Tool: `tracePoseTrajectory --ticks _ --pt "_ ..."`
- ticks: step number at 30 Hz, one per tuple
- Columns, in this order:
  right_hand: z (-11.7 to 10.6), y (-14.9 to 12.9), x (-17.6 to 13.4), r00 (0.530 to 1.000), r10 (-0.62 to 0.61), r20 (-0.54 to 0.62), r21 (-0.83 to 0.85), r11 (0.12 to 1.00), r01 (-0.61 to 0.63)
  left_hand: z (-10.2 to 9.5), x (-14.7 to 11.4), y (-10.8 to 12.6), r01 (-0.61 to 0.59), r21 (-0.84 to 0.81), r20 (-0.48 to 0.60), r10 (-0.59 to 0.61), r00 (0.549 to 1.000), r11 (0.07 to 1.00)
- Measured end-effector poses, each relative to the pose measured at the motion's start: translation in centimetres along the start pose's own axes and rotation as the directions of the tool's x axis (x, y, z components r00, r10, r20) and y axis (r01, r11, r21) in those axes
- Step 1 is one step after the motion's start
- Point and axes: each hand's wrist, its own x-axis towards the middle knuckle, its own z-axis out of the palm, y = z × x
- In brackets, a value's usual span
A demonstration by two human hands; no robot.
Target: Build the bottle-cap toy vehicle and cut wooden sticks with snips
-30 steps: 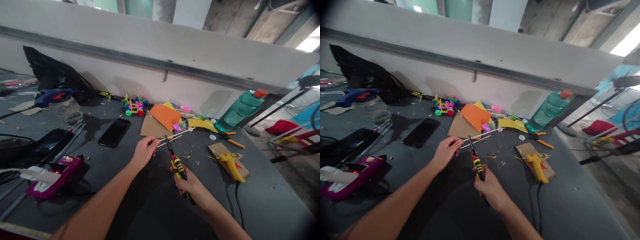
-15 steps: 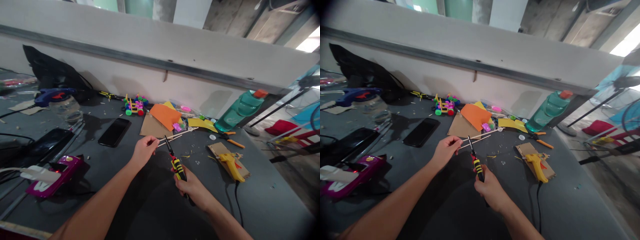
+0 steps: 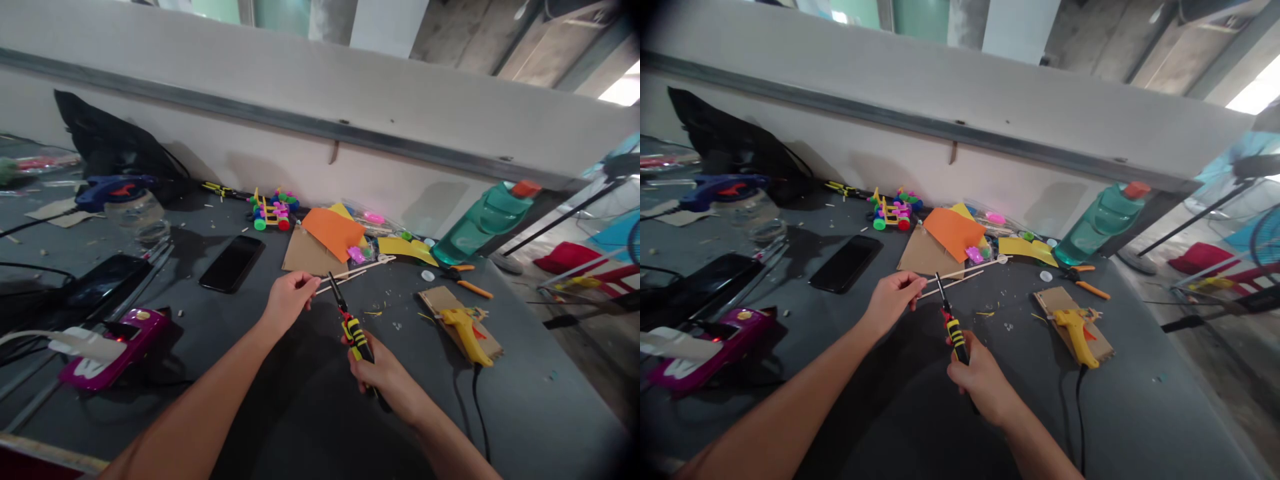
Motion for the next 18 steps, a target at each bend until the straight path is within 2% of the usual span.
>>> tracePoseTrajectory --ticks 6,12,18 --pt "-0.15 -0.08 0.02 1.0 -0.008 0.026 0.051 0.999 0.007 -0.09 0.09 0.12 0.003 0.036 -0.01 -0.003 1.0 0.999" --pt "-0.03 -0.07 0.2 0.999 0.047 0.014 0.09 0.995 -0.048 -0.24 0.07 0.3 -0.001 0.076 -0.009 0.002 1.0 0.997" --pt "-0.15 0.06 0.11 1.0 0.026 0.016 0.046 0.999 -0.026 -0.38 0.07 0.01 -0.017 0.097 -0.009 0.018 1.0 0.995"
